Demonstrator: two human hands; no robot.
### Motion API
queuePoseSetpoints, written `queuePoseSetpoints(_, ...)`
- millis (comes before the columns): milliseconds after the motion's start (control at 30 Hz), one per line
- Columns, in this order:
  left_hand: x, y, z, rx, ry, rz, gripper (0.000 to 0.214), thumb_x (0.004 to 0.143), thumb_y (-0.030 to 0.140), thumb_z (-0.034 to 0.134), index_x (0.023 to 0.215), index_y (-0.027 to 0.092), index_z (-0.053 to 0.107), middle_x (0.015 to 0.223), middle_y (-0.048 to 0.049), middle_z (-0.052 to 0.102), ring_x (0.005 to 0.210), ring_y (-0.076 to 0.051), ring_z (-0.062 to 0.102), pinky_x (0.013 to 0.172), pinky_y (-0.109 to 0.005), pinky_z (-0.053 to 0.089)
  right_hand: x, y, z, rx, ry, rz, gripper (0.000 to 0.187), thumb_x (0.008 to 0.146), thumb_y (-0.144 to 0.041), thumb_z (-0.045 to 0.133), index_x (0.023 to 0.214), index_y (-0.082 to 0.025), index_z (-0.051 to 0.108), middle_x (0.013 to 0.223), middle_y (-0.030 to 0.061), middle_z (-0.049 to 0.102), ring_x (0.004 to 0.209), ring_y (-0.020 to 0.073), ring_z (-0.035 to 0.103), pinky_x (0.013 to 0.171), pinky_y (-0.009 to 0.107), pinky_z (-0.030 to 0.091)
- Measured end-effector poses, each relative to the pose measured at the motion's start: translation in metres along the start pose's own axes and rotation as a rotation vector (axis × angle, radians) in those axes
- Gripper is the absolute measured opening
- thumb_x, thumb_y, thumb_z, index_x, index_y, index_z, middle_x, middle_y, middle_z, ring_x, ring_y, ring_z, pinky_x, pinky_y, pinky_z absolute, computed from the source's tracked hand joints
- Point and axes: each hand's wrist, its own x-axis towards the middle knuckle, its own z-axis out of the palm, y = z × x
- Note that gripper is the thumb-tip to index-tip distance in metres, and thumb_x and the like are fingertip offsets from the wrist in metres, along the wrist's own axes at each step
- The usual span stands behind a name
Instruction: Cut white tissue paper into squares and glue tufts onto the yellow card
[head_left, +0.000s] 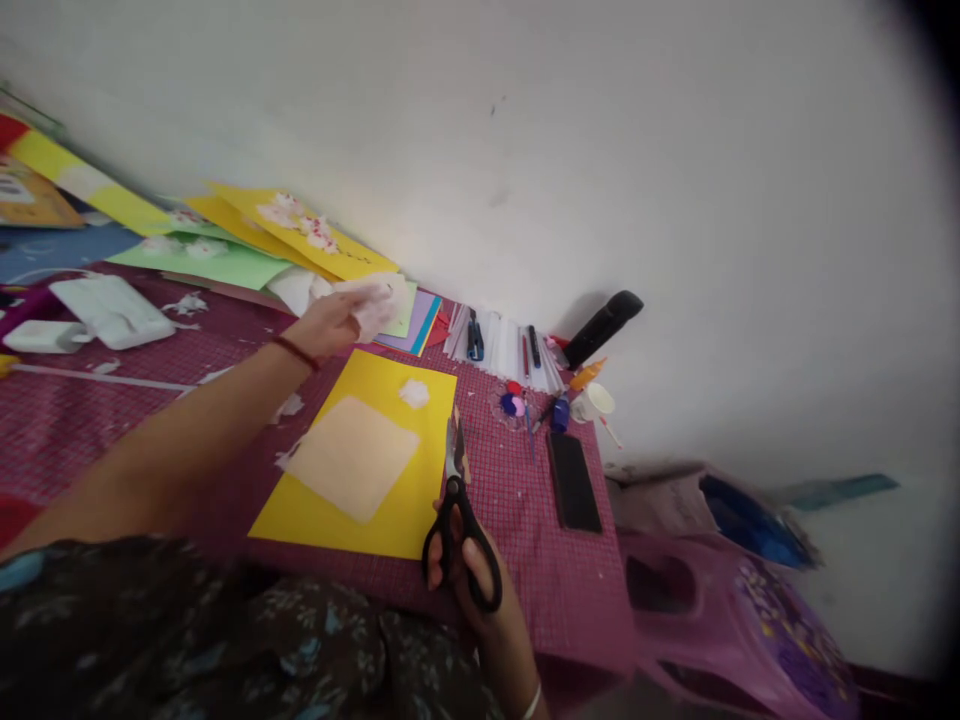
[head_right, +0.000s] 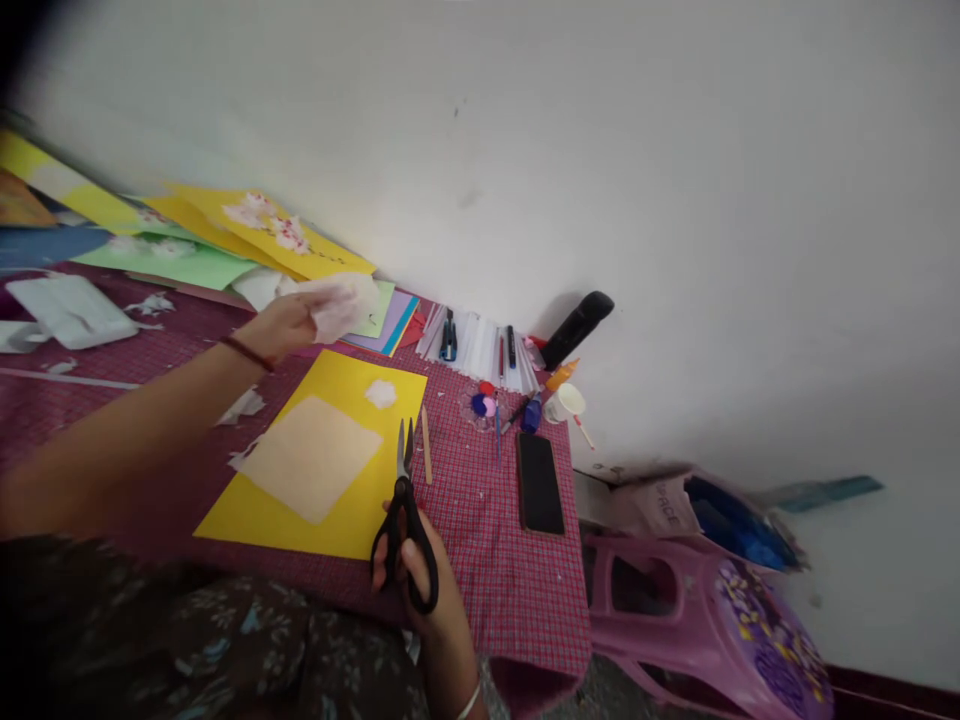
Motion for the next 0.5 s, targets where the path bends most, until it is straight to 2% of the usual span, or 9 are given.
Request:
queuePoseSetpoints(67, -0.036, -0.012, -0.014, -0.179, -0.104, -0.061, 0.051, 0.111, 0.028, 0.020, 0.145, 0.010, 0.054, 0.135, -0.0135, 0.071, 0.114, -0.021, 0.070, 0.100, -0.042, 0.059, -0.003, -0.002, -0.001, -0.076, -0.034, 0.006, 0.054, 0.094, -0.064, 0.061, 0.125, -0.020, 0.062, 0.084, 0.0039, 0.062, 0.065, 0.0168, 0.054, 0.063, 0.031, 0.042)
queuePoseSetpoints(100, -0.057, -0.018, -0.021, -0.282, -0.142, -0.109, 0.055, 0.111, 0.030, 0.017, 0.147, 0.008, 0.052, 0.136, -0.0143, 0.071, 0.117, -0.022, 0.070, 0.102, -0.041, 0.059, -0.005, -0.003, 0.000, -0.110, -0.050, 0.018, 0.056, 0.093, -0.065, 0.061, 0.126, -0.020, 0.062, 0.086, 0.0045, 0.063, 0.067, 0.0174, 0.055, 0.064, 0.031, 0.042)
queuePoseSetpoints(167, -0.101, -0.030, -0.034, -0.434, -0.143, -0.205, 0.058, 0.109, 0.033, 0.018, 0.151, 0.008, 0.048, 0.146, -0.0144, 0.065, 0.126, -0.023, 0.067, 0.105, -0.041, 0.058, -0.010, -0.008, 0.002, -0.150, -0.086, 0.067, 0.059, 0.092, -0.067, 0.063, 0.127, -0.020, 0.062, 0.088, 0.0054, 0.064, 0.070, 0.0182, 0.056, 0.065, 0.032, 0.042)
queuePoseSetpoints(233, -0.145, -0.039, -0.047, -0.710, -0.070, -0.417, 0.056, 0.108, 0.038, 0.026, 0.153, 0.012, 0.047, 0.154, -0.0114, 0.059, 0.133, -0.025, 0.063, 0.108, -0.041, 0.057, -0.013, -0.014, 0.009, -0.158, -0.132, 0.145, 0.065, 0.089, -0.069, 0.065, 0.132, -0.021, 0.060, 0.091, 0.0060, 0.065, 0.070, 0.0180, 0.056, 0.064, 0.032, 0.041)
queuePoseSetpoints(300, -0.183, -0.046, -0.061, -0.870, 0.008, -0.623, 0.054, 0.108, 0.040, 0.030, 0.152, 0.015, 0.049, 0.149, -0.0090, 0.063, 0.132, -0.026, 0.064, 0.107, -0.042, 0.058, -0.014, -0.021, 0.017, -0.173, -0.195, 0.229, 0.071, 0.087, -0.071, 0.068, 0.138, -0.022, 0.058, 0.092, 0.0060, 0.066, 0.069, 0.0178, 0.055, 0.064, 0.032, 0.041)
queuePoseSetpoints(400, -0.228, -0.055, -0.081, -0.913, 0.092, -0.831, 0.054, 0.108, 0.042, 0.029, 0.153, 0.020, 0.048, 0.135, -0.0064, 0.074, 0.127, -0.027, 0.067, 0.106, -0.043, 0.058, -0.007, -0.028, 0.033, -0.252, -0.328, 0.317, 0.072, 0.081, -0.071, 0.075, 0.133, -0.024, 0.061, 0.089, 0.0040, 0.065, 0.071, 0.0178, 0.055, 0.067, 0.032, 0.042)
queuePoseSetpoints(500, -0.264, -0.060, -0.092, -0.945, 0.119, -0.928, 0.056, 0.108, 0.050, 0.029, 0.154, 0.024, 0.048, 0.139, -0.0047, 0.072, 0.133, -0.026, 0.063, 0.111, -0.045, 0.055, 0.005, -0.028, 0.049, -0.309, -0.412, 0.376, 0.067, 0.084, -0.070, 0.074, 0.132, -0.025, 0.061, 0.089, 0.0029, 0.064, 0.075, 0.0177, 0.055, 0.068, 0.032, 0.041)
